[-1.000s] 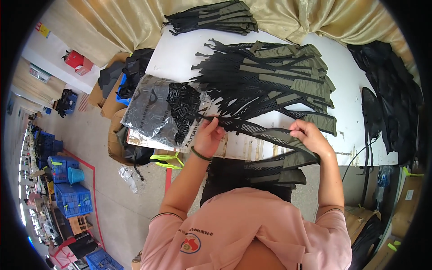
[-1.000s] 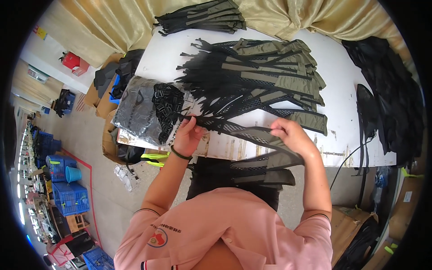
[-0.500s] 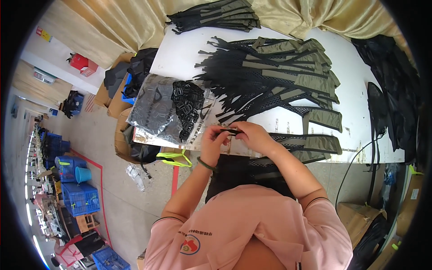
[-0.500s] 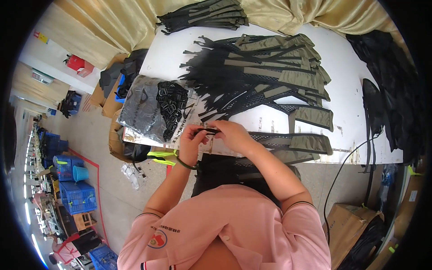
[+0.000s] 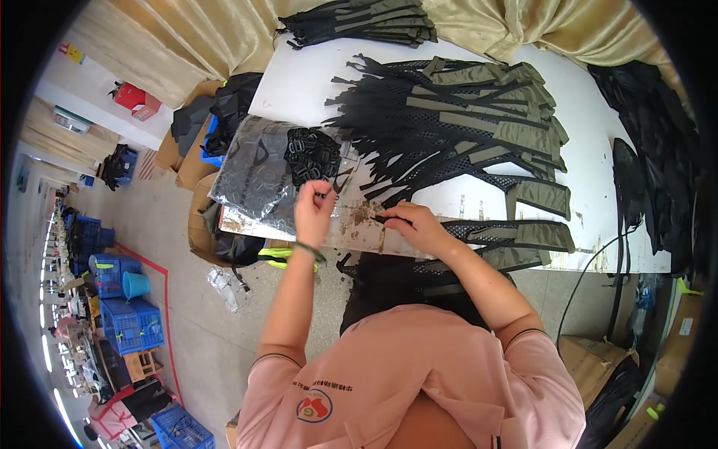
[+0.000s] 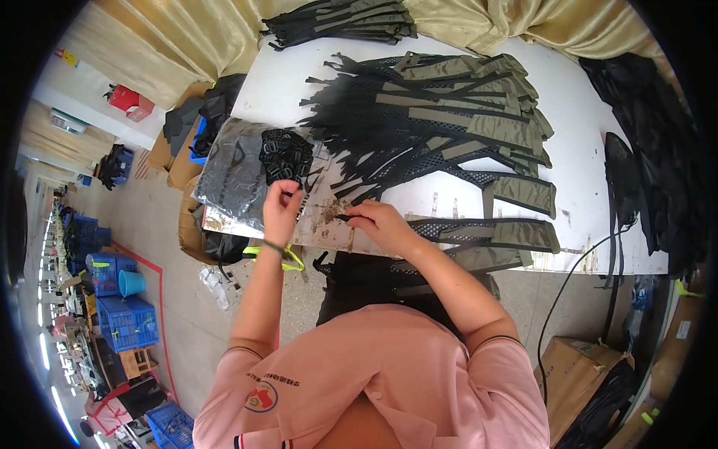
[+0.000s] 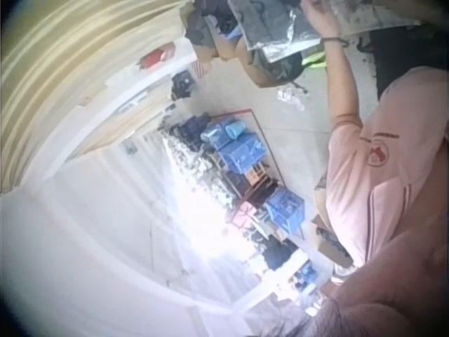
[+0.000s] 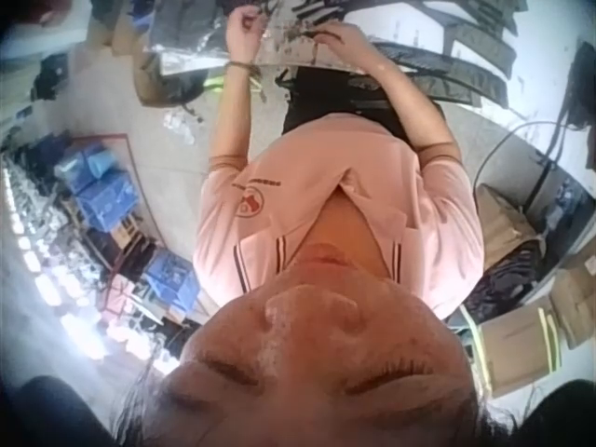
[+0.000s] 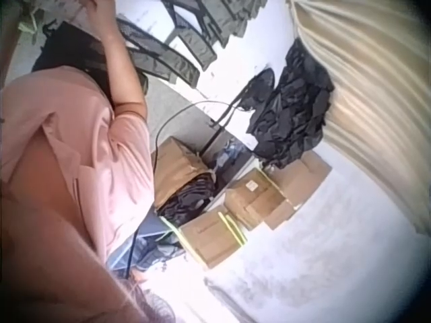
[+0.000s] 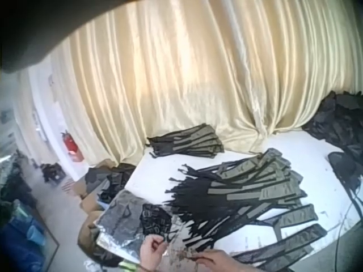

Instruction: Inspecting and organizing black mesh straps and buckles on a workbench.

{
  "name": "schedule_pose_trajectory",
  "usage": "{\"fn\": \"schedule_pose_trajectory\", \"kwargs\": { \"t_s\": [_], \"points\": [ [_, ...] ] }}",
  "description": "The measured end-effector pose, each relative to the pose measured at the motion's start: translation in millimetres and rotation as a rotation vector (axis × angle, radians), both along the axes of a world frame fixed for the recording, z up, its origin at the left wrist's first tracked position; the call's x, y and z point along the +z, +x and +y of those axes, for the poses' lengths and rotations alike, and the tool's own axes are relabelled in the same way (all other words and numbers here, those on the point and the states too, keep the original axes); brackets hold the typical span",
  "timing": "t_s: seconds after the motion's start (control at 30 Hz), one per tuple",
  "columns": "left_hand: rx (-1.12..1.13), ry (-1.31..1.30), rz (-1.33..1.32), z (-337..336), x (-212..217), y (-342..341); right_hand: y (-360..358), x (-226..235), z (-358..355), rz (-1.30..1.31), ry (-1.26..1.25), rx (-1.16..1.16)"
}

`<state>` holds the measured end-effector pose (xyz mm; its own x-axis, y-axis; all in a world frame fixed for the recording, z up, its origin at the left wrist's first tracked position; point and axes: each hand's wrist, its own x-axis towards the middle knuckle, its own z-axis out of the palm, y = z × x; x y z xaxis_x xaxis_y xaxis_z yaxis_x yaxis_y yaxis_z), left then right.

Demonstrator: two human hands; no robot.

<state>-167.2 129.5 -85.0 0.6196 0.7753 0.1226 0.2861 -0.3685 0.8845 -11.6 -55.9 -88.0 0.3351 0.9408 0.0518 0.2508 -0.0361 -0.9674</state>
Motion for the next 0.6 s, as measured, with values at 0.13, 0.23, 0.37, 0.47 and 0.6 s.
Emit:
{"fn": "schedule_pose_trajectory", "kwargs": {
  "t_s": [0.13, 0.23, 0.37, 0.47, 0.6],
  "points": [
    [0.007, 0.507, 0.398, 40, -15, 6, 0, 0, 1, -0.18, 0.085, 0.057],
    [-0.059, 0.553, 0.49, 50, -24, 11, 2, -2, 2, -0.206, 0.087, 0.082],
    [-0.107, 0.414, 0.502, 56, -24, 11, 8, -4, -1, -0.152, 0.008, 0.158],
    [-0.122, 0.356, 0.484, 56, -14, 10, 10, -2, -4, -0.123, 0.046, 0.175],
    [-0.12, 0.143, 0.113, 30, 2, 11, 10, 3, -4, -0.159, -0.097, 0.073]
  ]
}}
